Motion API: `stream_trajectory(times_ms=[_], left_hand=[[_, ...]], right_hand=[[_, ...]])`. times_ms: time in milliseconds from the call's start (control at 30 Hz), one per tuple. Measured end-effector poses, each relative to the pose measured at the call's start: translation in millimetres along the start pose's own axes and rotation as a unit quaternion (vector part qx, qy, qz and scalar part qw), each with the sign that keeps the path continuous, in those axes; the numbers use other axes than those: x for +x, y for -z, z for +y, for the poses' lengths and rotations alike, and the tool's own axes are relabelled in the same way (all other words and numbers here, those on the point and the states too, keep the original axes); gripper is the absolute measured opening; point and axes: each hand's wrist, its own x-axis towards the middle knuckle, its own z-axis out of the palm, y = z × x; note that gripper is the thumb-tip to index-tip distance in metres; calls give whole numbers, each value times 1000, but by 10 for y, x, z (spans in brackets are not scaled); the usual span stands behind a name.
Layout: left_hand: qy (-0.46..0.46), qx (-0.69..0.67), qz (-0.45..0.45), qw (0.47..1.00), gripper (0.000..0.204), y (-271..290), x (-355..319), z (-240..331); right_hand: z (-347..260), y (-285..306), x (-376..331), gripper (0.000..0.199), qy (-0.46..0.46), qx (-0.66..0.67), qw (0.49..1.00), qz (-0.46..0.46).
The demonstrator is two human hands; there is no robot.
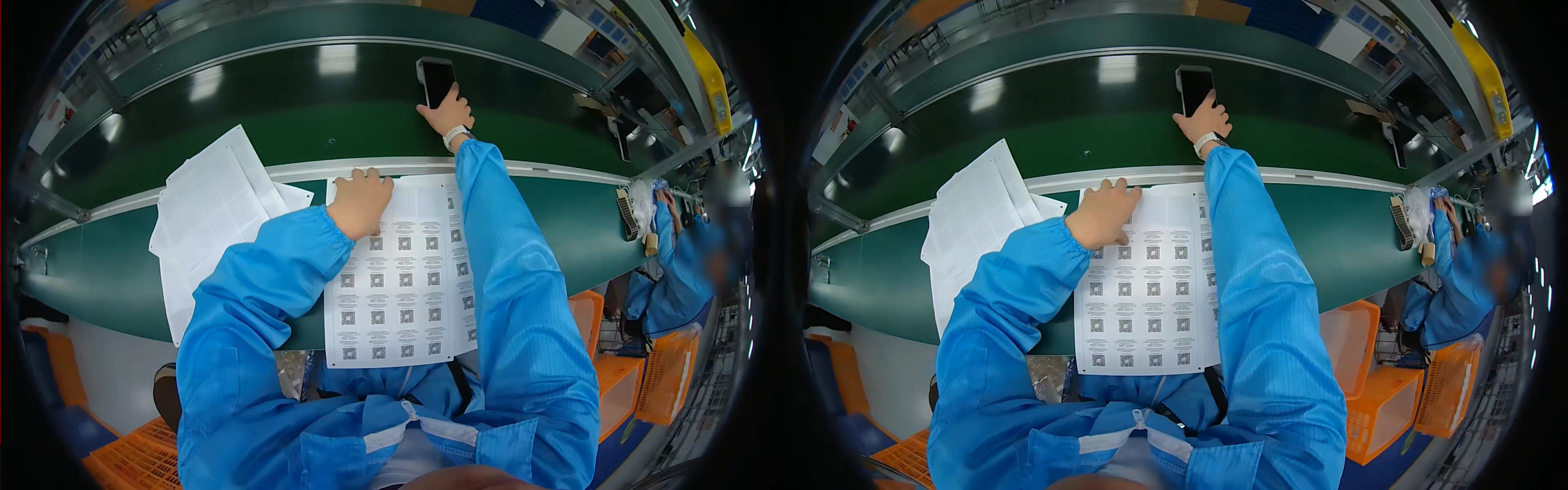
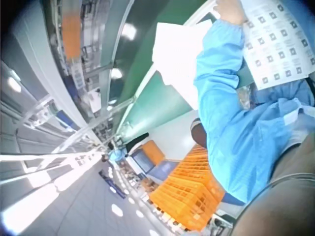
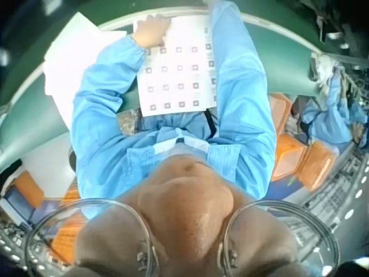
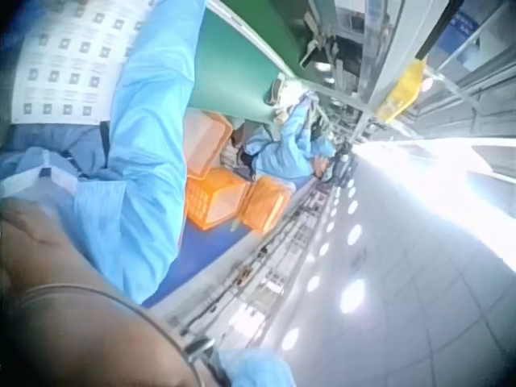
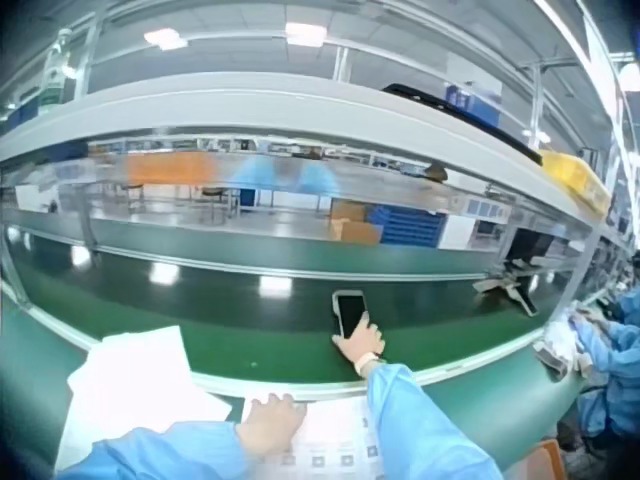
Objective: The person applies adhesive product labels to the rear of handheld electronic terminals by hand, then places the labeled terminals into sorted orange crates.
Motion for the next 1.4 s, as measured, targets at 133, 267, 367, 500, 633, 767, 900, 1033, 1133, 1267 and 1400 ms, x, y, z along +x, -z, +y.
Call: stream_trajectory(times_ms=[133, 267, 367, 500, 633, 767, 900, 1033, 1133, 1267, 1400], left_hand=[[28, -35, -49, 998, 88, 18, 212, -234], [35, -40, -50, 997, 90, 36, 247, -263], [19, -52, -46, 997, 86, 54, 251, -316], [29, -62, -36, 997, 80, 52, 320, -468], [11, -123, -43, 991, 55, 17, 405, -564], [2, -136, -59, 989, 39, 75, 429, -568], [-4, -156, -66, 985, 29, 319, 334, -582], [22, -168, -56, 984, 25, 687, 174, -637], [25, -170, -9, 985, 24, 866, -20, -613], [4, -234, 27, 972, 22, 1024, -185, -615], [-109, -337, 20, 935, 29, 1040, -180, -567]], right_hand=[[-127, -148, 166, 112, -9, -27, 998, 57], [40, 111, -14, 109, 18, 63, 996, 64], [308, 461, -607, 106, 65, 131, 987, 61], [897, 1024, -1724, 106, 81, 214, 974, -7], [1266, 1232, -2538, 89, -98, 521, 828, -183], [1443, 1199, -2826, 75, -178, 799, 465, -338], [1438, 1025, -2825, 76, -174, 881, 242, -367], [1372, 1025, -2891, 76, -204, 909, 129, -340], [1327, 1243, -3206, 75, -266, 917, 218, -202], [1237, 1561, -3700, 71, -359, 901, 196, -144], [1128, 1876, -4025, 66, -216, 799, 524, -202]])
